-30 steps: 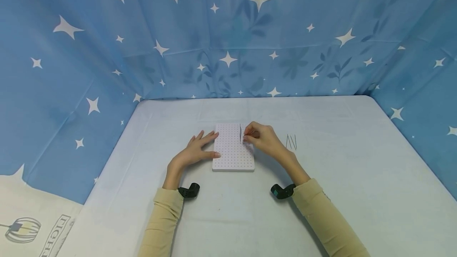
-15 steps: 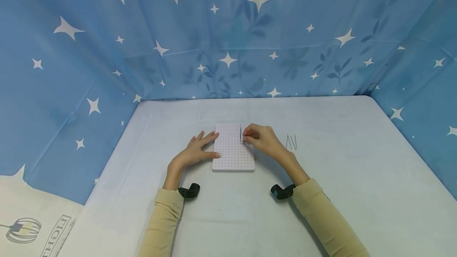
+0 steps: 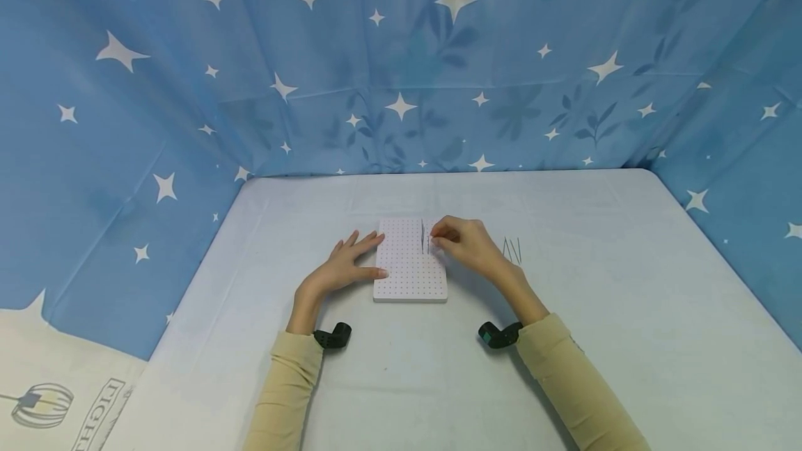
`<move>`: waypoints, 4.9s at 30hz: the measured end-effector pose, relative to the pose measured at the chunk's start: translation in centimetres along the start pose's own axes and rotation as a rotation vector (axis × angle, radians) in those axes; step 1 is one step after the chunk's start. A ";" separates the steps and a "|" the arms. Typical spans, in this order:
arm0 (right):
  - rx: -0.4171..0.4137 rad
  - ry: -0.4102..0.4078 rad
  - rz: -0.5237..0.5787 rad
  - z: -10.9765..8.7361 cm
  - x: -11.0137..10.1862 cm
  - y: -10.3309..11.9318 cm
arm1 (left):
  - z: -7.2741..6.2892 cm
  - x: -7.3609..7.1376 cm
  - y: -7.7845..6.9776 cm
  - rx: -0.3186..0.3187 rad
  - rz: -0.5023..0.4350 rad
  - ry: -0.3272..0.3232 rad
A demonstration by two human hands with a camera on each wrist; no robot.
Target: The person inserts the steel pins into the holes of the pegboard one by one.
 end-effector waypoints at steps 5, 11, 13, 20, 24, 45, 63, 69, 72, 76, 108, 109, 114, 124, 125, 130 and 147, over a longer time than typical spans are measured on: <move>-0.006 0.003 -0.016 0.1 -0.5 -0.3 | 0.1 0.1 0.2 -0.001 -0.003 0.003; 0.008 0.035 -0.029 0.0 -1.3 -0.6 | 0.1 0.1 0.2 -0.002 -0.005 0.002; 0.016 0.043 -0.036 0.0 -1.6 -0.8 | 0.1 0.1 0.2 0.002 -0.003 0.001; 0.034 0.054 -0.061 -0.1 -2.2 -1.1 | 0.0 0.0 0.0 0.008 -0.006 -0.003; 0.054 0.066 -0.069 -0.1 -2.4 -1.3 | -0.1 0.0 -0.2 0.008 -0.009 -0.005; 0.100 0.048 -0.062 -0.6 -4.3 -1.9 | -0.4 -0.2 -0.5 0.016 -0.012 -0.009; 0.116 0.059 -0.059 -3.1 -5.4 -3.8 | -0.3 -0.2 -0.2 0.004 -0.030 0.032; 0.128 0.063 -0.063 -3.8 -5.8 -4.7 | -0.4 -0.2 0.1 -0.012 -0.041 0.031; 0.141 0.062 -0.074 -4.1 -6.0 -5.2 | -0.3 -0.1 0.2 -0.017 -0.043 0.032; 0.159 0.068 -0.079 -4.5 -6.4 -5.8 | -0.3 -0.1 0.2 -0.021 -0.047 0.033; 0.319 0.164 -0.138 -5.5 -7.7 -8.2 | -0.1 0.0 0.0 -0.006 -0.038 -0.011; 0.319 0.163 -0.140 -5.5 -7.7 -8.2 | -0.1 0.0 0.0 -0.006 -0.036 -0.011; 0.319 0.156 -0.148 -5.5 -7.6 -8.3 | 0.0 0.1 0.1 -0.010 -0.020 -0.007; 0.331 0.157 -0.134 -5.4 -7.3 -8.5 | -0.2 0.2 0.1 -0.005 -0.027 -0.010; 0.332 0.154 -0.127 -5.4 -7.3 -8.5 | -0.2 0.2 0.1 -0.002 -0.028 -0.010; 0.328 0.140 -0.097 -5.4 -7.4 -8.4 | -0.3 0.2 0.1 -0.001 -0.026 -0.006; 0.237 0.089 -0.100 -5.0 -6.6 -7.3 | -0.3 0.0 -0.1 0.007 -0.034 -0.012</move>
Point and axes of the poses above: each hand's wrist, its own z-axis towards the middle knuckle, its own x-axis out of the palm, y = z × x, the point moved 4 cm from there along z, towards the middle knuckle
